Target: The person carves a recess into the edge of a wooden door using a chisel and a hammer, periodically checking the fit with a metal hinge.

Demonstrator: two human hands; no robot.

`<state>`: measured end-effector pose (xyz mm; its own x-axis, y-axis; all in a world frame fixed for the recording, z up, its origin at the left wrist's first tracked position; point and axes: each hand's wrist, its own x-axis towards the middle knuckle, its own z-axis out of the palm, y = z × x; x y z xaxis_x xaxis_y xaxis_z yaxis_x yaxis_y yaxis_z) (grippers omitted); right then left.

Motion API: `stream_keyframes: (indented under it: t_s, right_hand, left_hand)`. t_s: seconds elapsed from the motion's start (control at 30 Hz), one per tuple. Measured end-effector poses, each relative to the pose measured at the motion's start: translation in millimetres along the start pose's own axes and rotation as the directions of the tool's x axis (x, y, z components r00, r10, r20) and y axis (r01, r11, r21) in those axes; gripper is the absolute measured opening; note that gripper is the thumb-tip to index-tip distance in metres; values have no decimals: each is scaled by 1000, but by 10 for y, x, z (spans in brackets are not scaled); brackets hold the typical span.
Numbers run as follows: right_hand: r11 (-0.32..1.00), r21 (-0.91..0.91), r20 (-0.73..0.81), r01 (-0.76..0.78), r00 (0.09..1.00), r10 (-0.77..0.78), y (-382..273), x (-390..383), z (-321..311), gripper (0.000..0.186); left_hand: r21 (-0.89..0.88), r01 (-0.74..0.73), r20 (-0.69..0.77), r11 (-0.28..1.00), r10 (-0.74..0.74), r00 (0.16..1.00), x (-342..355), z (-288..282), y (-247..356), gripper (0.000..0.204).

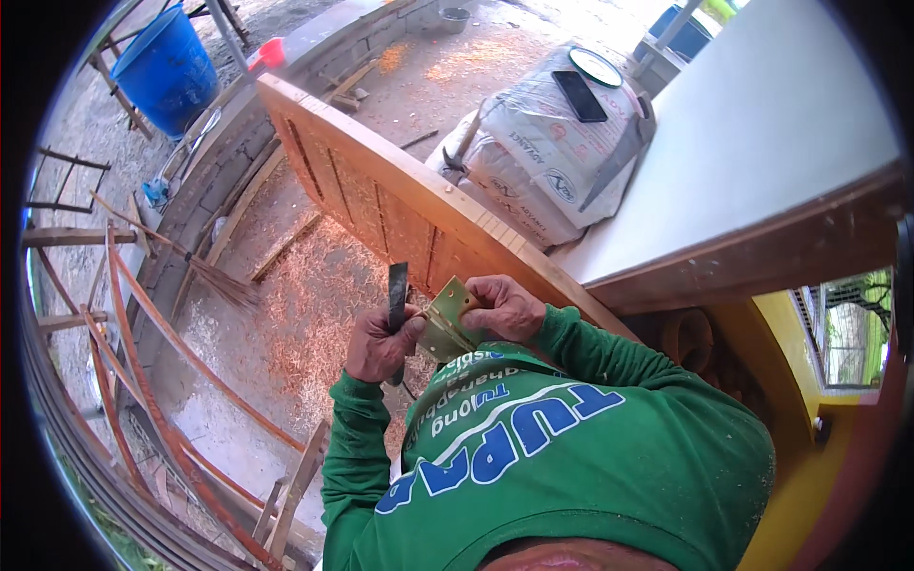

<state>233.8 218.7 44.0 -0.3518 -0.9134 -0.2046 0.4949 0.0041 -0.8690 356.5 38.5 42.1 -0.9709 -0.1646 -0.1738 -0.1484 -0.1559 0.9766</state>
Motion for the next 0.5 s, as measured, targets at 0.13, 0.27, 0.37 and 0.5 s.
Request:
stream_keyframes:
  t_s: [0.13, 0.27, 0.37, 0.5]
  right_hand:
    - [999, -14, -6, -37, 999, 36, -76, 554, -160, 19]
    - [984, 70, 22, 163, 986, -165, 7, 1231, -310, 20]
    - [990, 64, -28, 130, 991, -128, -109, 1611, -355, 23]
    - [984, 175, 9, 27, 1000, -29, -223, 1881, -437, 29]
  left_hand:
    - [-37, -60, -168, 998, 53, 984, 224, -320, 103, 21]
    - [-52, -81, -263, 995, 64, 963, 692, -638, -5, 18]
    - [-64, -10, -342, 998, -13, 940, 1004, -796, 69, 16]
    - [-217, -58, -381, 974, -30, 924, 1240, -1020, 60, 15]
